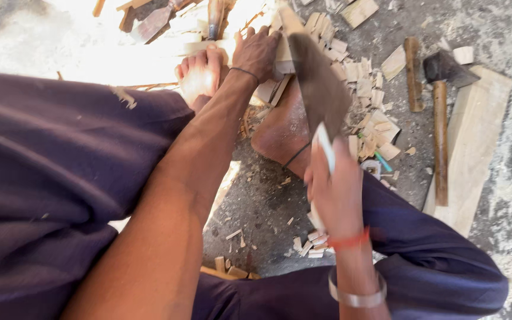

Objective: The person sits on the floor and uses a hand saw to cut a small wooden block held between their feet. After sawing, they use a hammer to split the block further. Wood shavings and other cut pieces are scattered around the workspace.

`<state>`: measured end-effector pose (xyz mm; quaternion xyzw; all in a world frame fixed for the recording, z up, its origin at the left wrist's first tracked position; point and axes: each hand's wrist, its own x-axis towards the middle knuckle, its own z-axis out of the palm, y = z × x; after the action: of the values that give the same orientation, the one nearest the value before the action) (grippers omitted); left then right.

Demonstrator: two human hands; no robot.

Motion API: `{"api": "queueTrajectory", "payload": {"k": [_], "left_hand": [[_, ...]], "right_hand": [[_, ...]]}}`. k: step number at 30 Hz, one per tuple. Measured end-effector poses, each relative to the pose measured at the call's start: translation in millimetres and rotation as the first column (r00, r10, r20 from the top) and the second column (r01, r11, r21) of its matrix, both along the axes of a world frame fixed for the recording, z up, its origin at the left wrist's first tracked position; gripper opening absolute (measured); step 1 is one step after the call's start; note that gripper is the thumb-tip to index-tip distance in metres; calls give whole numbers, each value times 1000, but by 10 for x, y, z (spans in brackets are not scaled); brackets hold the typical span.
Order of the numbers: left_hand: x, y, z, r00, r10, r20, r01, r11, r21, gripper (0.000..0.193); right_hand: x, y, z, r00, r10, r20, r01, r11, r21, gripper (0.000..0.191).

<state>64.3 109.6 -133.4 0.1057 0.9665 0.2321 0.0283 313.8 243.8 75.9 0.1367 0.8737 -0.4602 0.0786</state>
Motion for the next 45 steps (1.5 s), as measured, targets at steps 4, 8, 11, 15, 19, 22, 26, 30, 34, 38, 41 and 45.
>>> {"api": "queueTrajectory", "payload": {"k": [4, 8, 11, 15, 19, 22, 26, 30, 34, 38, 41, 45], "left_hand": [[28, -37, -15, 999, -39, 28, 38, 999, 18, 93], [-2, -16, -28, 999, 3, 39, -4, 1000, 29, 89], [-31, -8, -23, 999, -41, 26, 39, 997, 69, 92], [-69, -16, 23, 997, -32, 74, 31, 999, 16, 83], [-28, -9, 25, 997, -60, 43, 61, 998, -19, 83], [-23, -59, -8, 998, -46, -36, 45, 999, -18, 82], [-112, -104, -14, 990, -141, 7, 141, 990, -2, 70], [-119, -26, 1, 974, -198, 107, 201, 979, -15, 71], [-106, 10, -20, 989, -141, 42, 140, 990, 24, 80], [-152, -24, -105, 989, -140, 57, 139, 990, 11, 82], [-225, -26, -145, 983, -163, 87, 165, 986, -15, 77], [-257, -73, -109, 978, -206, 21, 205, 979, 18, 65]], "right_hand": [[277, 23, 50, 999, 8, 51, -9, 1000, 26, 22], [1271, 405, -26, 974, 60, -220, -35, 993, 115, 36], [1681, 575, -139, 952, -301, -62, 293, 950, -111, 43], [1467, 542, 4, 983, -181, 1, 181, 982, -57, 38], [800, 93, 130, 989, -40, -139, 44, 999, 24, 31], [278, -58, 150, 999, -38, -6, 38, 999, -28, 21], [267, -29, 196, 1000, 9, -23, -9, 1000, 16, 21], [680, 49, 279, 977, -162, 139, 168, 985, -35, 23], [898, 246, 343, 930, -280, 239, 287, 958, 7, 30], [1190, 515, 260, 917, -379, 122, 384, 923, -22, 31], [1440, 726, 76, 903, -428, -47, 425, 903, -55, 31], [1666, 1064, -83, 872, -456, -179, 450, 890, -77, 32]]}}
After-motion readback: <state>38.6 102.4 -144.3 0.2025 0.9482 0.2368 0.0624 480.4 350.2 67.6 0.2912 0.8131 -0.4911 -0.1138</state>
